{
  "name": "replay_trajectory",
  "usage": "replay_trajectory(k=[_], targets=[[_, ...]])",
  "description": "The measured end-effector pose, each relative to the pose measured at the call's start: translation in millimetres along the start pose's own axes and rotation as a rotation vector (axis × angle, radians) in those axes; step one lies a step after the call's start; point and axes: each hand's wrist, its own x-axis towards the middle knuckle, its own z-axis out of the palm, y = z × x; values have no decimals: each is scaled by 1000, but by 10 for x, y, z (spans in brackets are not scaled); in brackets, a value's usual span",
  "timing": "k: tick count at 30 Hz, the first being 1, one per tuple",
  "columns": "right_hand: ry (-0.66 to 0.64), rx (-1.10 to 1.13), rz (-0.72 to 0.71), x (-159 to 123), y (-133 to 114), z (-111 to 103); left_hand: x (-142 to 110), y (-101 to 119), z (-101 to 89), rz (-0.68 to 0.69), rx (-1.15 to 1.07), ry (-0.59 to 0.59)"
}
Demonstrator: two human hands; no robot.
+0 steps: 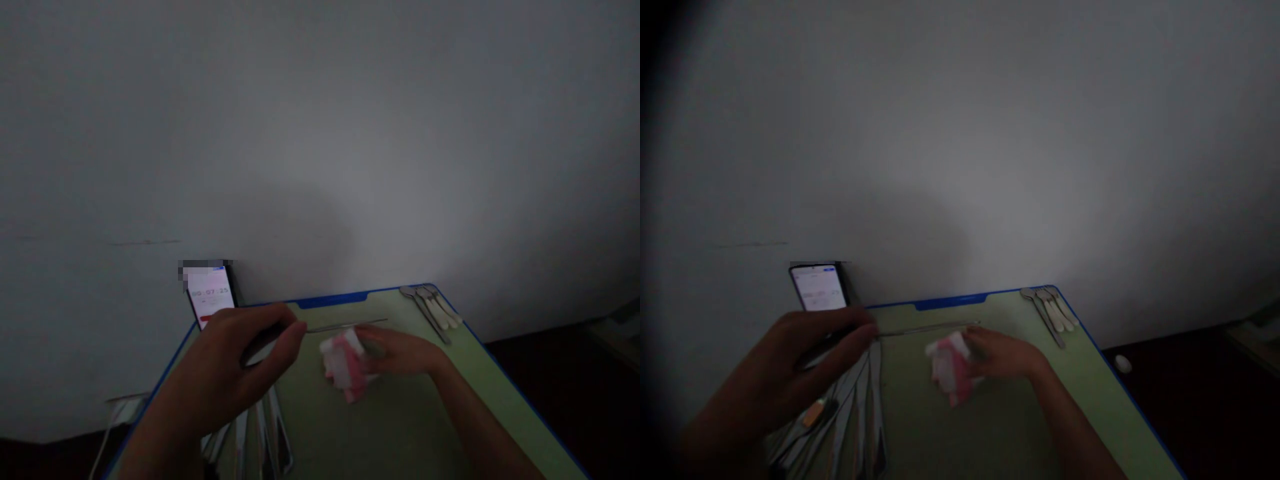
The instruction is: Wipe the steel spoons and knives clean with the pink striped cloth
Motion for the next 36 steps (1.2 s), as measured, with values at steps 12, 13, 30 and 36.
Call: replay_trajectory(k=[12,13,30,36], targets=[[415,63,-9,-728,-164,25,324,325,812,140,-151,-126],[436,42,1,-765,-96,58,340,314,924,116,-174,-127],[1053,-520,640,-925,1277,124,67,142,2253,-164,447,-312],[966,-663,717,-883,1259,156,-6,111,2387,-97,465,-115]])
